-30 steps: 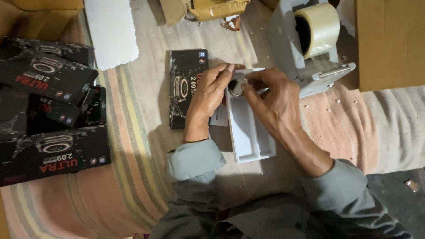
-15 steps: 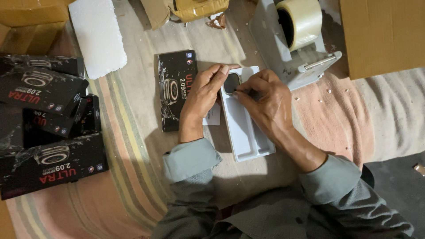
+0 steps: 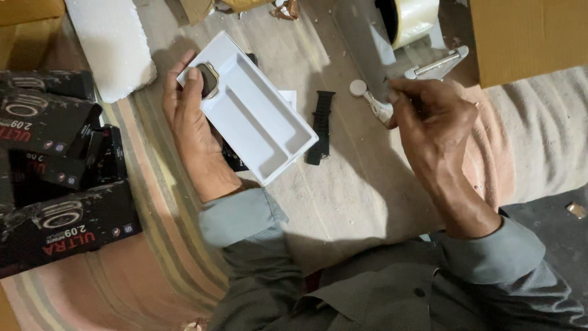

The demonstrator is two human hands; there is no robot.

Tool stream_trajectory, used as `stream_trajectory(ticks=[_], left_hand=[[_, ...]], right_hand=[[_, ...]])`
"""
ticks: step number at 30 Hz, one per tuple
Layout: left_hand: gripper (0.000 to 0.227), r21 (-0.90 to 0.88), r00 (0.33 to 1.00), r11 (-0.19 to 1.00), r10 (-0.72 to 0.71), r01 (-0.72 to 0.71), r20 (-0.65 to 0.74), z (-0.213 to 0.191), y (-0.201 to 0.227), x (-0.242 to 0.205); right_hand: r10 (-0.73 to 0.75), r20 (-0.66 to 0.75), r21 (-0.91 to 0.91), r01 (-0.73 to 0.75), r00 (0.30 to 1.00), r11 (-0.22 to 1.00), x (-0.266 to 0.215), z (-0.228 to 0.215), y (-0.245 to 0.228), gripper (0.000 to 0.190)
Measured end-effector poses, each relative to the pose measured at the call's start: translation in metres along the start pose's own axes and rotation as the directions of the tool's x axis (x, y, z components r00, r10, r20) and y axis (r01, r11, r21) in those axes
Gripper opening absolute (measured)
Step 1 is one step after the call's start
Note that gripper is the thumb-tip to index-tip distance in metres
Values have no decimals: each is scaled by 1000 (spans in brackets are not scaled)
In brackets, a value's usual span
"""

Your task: The person opens a smartwatch box, removes the watch and strap, places them into a small cardboard box, and seals it with tape. The person repeats this process with a second smartwatch.

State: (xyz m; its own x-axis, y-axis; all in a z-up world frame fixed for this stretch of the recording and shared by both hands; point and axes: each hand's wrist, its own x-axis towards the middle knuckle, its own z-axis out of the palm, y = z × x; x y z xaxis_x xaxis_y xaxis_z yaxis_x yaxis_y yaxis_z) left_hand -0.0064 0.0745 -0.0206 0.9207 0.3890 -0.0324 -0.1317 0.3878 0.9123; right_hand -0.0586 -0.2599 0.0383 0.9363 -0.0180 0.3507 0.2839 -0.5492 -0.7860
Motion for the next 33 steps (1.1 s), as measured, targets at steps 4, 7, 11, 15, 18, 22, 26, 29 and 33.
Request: stream_trajectory(ticks=[4, 7, 11, 15, 18, 22, 26, 29, 33], left_hand=[[49, 60, 997, 998, 6, -1, -73, 6, -1, -1], [52, -1, 997, 1000, 26, -26, -68, 7, 4, -2], [52, -42, 994, 999, -17, 13, -111, 14, 13, -8], [47, -61, 999, 998, -9, 7, -36, 23, 19, -13], [43, -26, 999, 999, -48, 47, -26, 23, 15, -14], [40, 23, 992, 999, -49, 47, 114, 15, 6, -5], [39, 135, 980, 988, -93, 70, 173, 19, -2, -1], [35, 56, 966, 995, -98, 87, 240, 21, -2, -6], [34, 26, 967, 995, -98, 95, 237, 25, -2, -10]], right_hand=[[-57, 176, -160, 86, 983, 983, -3, 7, 16, 12], [-47, 346, -434, 204, 937, 878, -8, 27, 18, 28], [-64, 359, -565, 271, 931, 779, -10, 69, 12, 55], [-113, 282, -461, 238, 953, 855, -3, 75, 4, 51], [-36, 366, -612, 269, 930, 744, -3, 63, 2, 51], [92, 392, -581, 168, 915, 796, -6, 44, 4, 47], [88, 331, -543, 114, 940, 832, -8, 24, 1, 43], [-53, 167, -513, 133, 985, 848, -14, 13, -6, 34], [-40, 150, -672, 132, 988, 728, -17, 6, -4, 27]])
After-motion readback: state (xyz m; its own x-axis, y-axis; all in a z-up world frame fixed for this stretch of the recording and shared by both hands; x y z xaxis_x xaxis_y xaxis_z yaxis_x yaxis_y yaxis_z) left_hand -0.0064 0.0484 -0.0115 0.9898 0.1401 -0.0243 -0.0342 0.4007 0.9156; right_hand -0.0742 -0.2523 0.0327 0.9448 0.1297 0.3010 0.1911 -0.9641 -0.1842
